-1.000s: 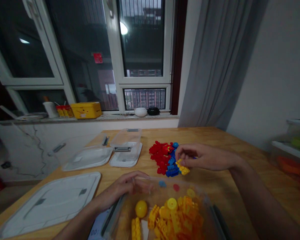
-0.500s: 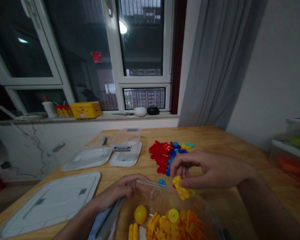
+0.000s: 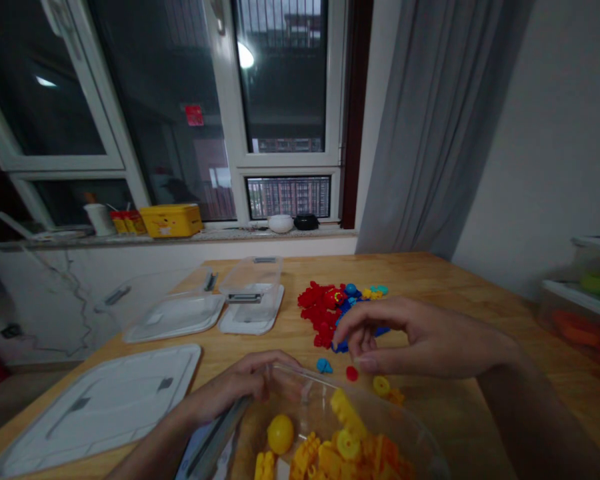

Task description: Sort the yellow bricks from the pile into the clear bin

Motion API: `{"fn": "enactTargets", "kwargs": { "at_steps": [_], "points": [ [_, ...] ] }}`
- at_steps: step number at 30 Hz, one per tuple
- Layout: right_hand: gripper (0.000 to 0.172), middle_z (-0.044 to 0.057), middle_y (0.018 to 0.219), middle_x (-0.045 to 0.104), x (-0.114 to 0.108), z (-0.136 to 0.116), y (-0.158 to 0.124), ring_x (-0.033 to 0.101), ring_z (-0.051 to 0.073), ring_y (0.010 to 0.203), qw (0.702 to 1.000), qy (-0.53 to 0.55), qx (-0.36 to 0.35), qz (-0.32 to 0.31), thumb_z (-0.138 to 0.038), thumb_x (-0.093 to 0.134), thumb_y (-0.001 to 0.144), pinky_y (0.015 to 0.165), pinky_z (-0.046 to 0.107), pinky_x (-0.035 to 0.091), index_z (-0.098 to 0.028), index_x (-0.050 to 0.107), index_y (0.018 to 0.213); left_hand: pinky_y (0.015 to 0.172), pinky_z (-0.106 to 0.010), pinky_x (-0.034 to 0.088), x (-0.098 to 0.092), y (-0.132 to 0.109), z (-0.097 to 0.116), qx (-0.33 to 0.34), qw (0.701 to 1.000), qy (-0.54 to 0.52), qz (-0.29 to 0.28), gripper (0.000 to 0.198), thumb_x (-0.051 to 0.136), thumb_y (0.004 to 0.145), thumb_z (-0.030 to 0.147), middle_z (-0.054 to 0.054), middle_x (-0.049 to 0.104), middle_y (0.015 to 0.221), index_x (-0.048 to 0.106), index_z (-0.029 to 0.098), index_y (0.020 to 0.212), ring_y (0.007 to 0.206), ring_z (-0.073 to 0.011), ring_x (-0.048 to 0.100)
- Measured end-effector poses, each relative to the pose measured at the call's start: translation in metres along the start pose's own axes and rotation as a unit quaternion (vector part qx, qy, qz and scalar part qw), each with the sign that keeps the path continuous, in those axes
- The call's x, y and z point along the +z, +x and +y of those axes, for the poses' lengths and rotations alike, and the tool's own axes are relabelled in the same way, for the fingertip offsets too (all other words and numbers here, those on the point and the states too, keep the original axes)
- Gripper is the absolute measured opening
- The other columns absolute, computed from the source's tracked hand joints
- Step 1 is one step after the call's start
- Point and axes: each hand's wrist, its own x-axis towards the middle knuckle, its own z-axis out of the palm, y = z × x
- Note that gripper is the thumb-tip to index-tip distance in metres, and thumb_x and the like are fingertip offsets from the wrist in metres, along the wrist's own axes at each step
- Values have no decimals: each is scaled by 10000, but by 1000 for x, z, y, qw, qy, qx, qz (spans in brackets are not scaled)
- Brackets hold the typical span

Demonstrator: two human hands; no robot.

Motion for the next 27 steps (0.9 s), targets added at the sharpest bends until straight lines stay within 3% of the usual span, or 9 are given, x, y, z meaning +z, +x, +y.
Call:
{"fn": "enactTargets", "kwargs": {
  "at_steps": [6,11,17,21,27],
  "points": [
    [329,18,997,730,-5,7,5,662,172,895,999,-14,8,50,-517,635,903,802,283,519,-247,713,1075,1019,-406,416,0,0,0,7,1000,3,1,595,528,612,89,-28,753,1159,738,223,1153,1124,-299,616],
    [355,26,933,721,-11,37,20,645,162,823,997,-45,43,39,-518,580,931,713,263,498,-213,695,1073,1020,-385,408,1,1,3,-2,1000,3,5,592,528,602,94,-10,752,1142,740,233,1137,1125,-284,606],
    [342,38,767,698,-16,101,32,620,150,679,973,-141,182,-17,-506,617,889,574,239,450,-174,683,942,1023,-380,407,2,0,6,-11,1000,-5,9,570,542,618,94,-6,757,1146,743,231,1134,1124,-279,614],
    [380,35,755,708,-15,139,33,660,155,575,944,-70,316,-65,-498,709,794,485,238,502,-175,638,981,1003,-371,421,-2,2,1,-2,1000,1,30,576,536,602,83,-5,769,1114,743,225,1120,1105,-279,630],
    [451,47,751,734,-9,174,35,697,153,574,905,-18,403,-136,-428,857,591,499,233,566,-142,659,878,1035,-391,409,-12,4,-10,26,994,56,93,457,549,728,150,-43,758,1178,735,198,1143,1160,-311,626]
  ]
}}
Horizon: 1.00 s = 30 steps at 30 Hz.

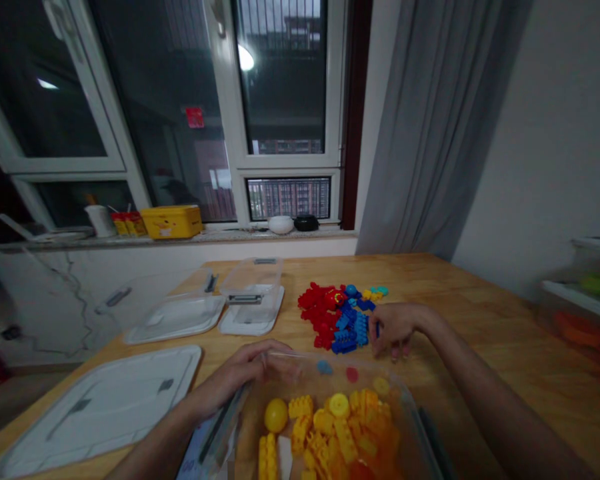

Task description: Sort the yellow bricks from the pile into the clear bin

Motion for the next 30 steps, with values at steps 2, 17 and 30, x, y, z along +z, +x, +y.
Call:
{"fn": "enactTargets", "kwargs": {
  "at_steps": [2,17,30],
  "points": [
    [429,31,690,720,1,4,8,696,158,567,1000,-9,16,-7,-370,863,567,501,236,570,-139,664,868,1032,-389,411,-1,0,-3,-8,1000,6,27,424,560,773,183,-48,757,1198,730,203,1160,1177,-316,624],
    [244,15,616,690,14,0,27,690,182,525,997,-57,16,-43,-164,844,559,509,270,583,-141,682,741,997,-369,433,5,-2,7,-48,995,23,87,417,556,819,225,-27,758,1219,711,233,1207,1184,-306,637],
    [234,10,675,702,14,-1,26,717,203,615,997,-70,-12,-27,-173,798,573,533,263,585,-156,705,787,1023,-391,435,4,-2,4,-49,997,2,62,423,555,846,227,-47,757,1255,698,221,1244,1206,-318,635]
  ]
}}
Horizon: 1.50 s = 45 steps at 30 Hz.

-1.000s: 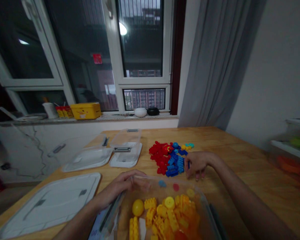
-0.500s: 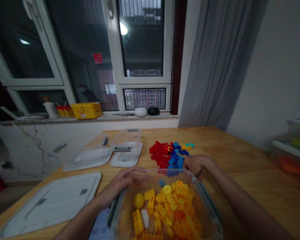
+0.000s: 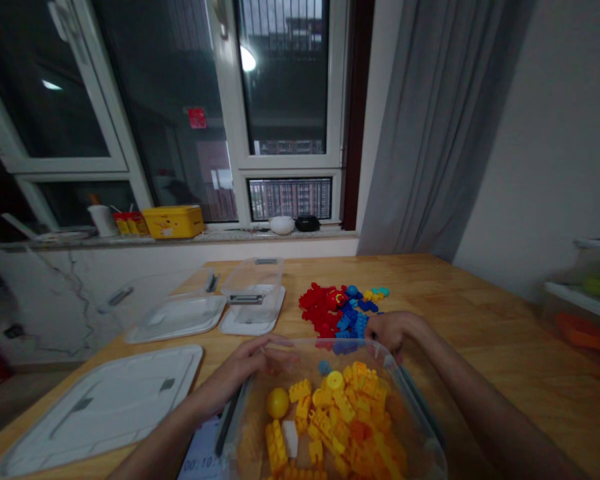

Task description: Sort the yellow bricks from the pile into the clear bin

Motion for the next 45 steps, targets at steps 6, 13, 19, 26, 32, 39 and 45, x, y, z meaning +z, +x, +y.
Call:
{"fn": "enactTargets", "kwargs": {
  "at_steps": [6,13,19,26,32,39,45],
  "points": [
    [310,-3,687,691,0,2,1,704,184,599,1000,0,-6,-13,-165,802,525,519,243,573,-155,696,815,1036,-366,420,1,-1,3,5,1000,9,9,424,554,822,196,-30,750,1259,712,238,1213,1220,-302,624],
    [382,14,770,713,-1,5,4,708,189,646,1000,-2,-13,-19,-172,793,529,546,251,579,-147,688,896,1047,-380,419,1,0,3,5,1000,8,6,415,564,826,220,-42,741,1280,716,230,1212,1220,-311,622],
    [292,-3,665,676,3,9,10,669,168,555,999,-18,3,-42,-145,755,516,497,245,554,-135,693,801,1039,-386,429,1,-1,3,-6,1000,-2,7,428,575,810,204,-39,755,1249,715,227,1214,1209,-320,624],
    [285,-12,687,697,0,6,3,689,188,622,999,-1,-17,-32,-130,761,494,511,222,532,-167,672,763,1069,-370,400,3,-3,7,12,1000,17,20,372,557,837,228,-23,712,1323,751,236,1154,1245,-307,597],
    [372,-25,707,707,-9,7,-7,683,178,672,998,20,-51,-32,-183,806,459,586,227,538,-171,698,815,994,-394,456,5,-3,11,-12,1000,-7,13,448,574,781,206,-49,778,1189,710,212,1207,1168,-326,645],
    [396,-21,742,694,-24,7,-31,634,144,644,989,-1,-125,85,-253,819,536,544,208,451,-170,725,912,1074,-372,395,0,-1,5,12,1000,23,6,416,549,821,197,-28,705,1347,733,224,1193,1247,-306,602],
    [401,-4,746,679,-30,-22,-90,655,158,652,951,128,-215,180,-389,793,686,590,248,506,-181,659,1001,1023,-380,444,3,-1,5,11,1000,-7,15,374,550,843,225,-38,750,1271,721,222,1175,1197,-304,640]
  ]
}}
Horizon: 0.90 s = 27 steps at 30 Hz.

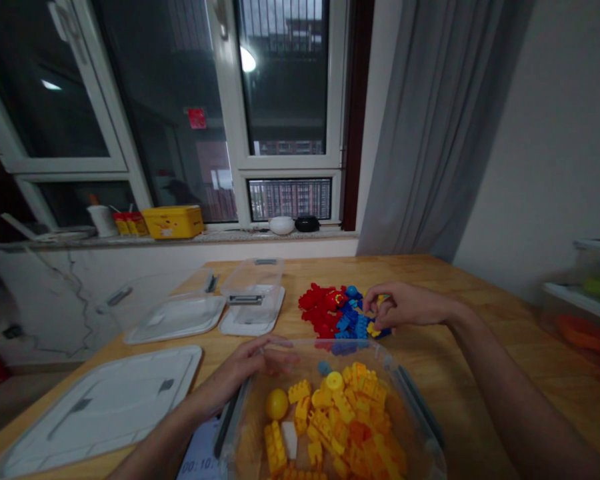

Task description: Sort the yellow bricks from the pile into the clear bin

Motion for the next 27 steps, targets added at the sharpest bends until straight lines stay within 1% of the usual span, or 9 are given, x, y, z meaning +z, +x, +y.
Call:
{"fn": "enactTargets", "kwargs": {
  "at_steps": [2,5,7,9,12,16,19,23,27],
  "points": [
    [420,-10,720,675,0,-16,-10,657,159,644,999,25,-23,26,-434,789,714,590,252,513,-192,644,1024,1003,-388,458,1,0,1,-9,1000,-4,4,374,553,832,218,-44,768,1236,712,218,1170,1172,-305,654],
    [400,-20,721,660,6,-35,-18,630,136,602,995,62,-51,67,-436,798,719,547,236,504,-200,640,1001,996,-402,463,1,0,0,-18,1000,-9,-4,396,543,841,223,-53,781,1207,692,218,1208,1158,-309,666],
    [364,-9,772,668,11,-46,-21,625,123,615,990,71,-79,89,-422,802,721,550,224,510,-195,649,960,1010,-399,453,-1,0,-2,-12,1000,0,-10,408,544,835,218,-53,760,1255,701,220,1212,1178,-312,657],
    [321,5,850,678,18,-56,-23,631,116,662,986,59,-114,104,-416,802,731,582,216,524,-193,664,916,1037,-393,434,-2,0,-4,-2,1000,13,-11,408,537,840,216,-46,716,1336,719,225,1206,1211,-313,637],
    [256,11,914,678,28,-66,-23,644,126,753,982,31,-154,101,-407,780,769,641,217,537,-198,683,879,1083,-393,401,-3,1,-4,0,1000,19,-11,416,519,857,210,-36,685,1379,727,230,1216,1253,-308,605],
    [230,-1,892,683,40,-71,-18,652,142,822,984,3,-171,57,-410,775,784,692,226,539,-209,684,850,1097,-395,395,-1,1,0,2,999,34,8,393,549,836,231,-32,724,1305,751,225,1173,1252,-312,592],
    [265,-6,902,686,45,-70,-15,665,140,798,987,12,-156,38,-427,793,763,678,228,545,-212,679,868,1059,-395,426,0,1,2,-9,999,36,9,398,563,818,240,-29,735,1276,746,231,1172,1223,-314,607],
    [298,-5,899,692,43,-69,-14,664,134,749,989,31,-138,50,-464,784,762,649,232,550,-213,679,882,1046,-389,428,0,1,3,-1,999,34,10,392,573,801,240,-32,747,1241,754,226,1148,1192,-312,617],
    [239,-4,876,703,38,-66,-13,657,133,761,985,-2,-152,75,-403,774,779,671,229,524,-201,685,871,1084,-387,394,0,1,3,-5,1000,24,-4,391,540,821,207,-28,704,1339,761,230,1143,1235,-305,598]
  ]
}}
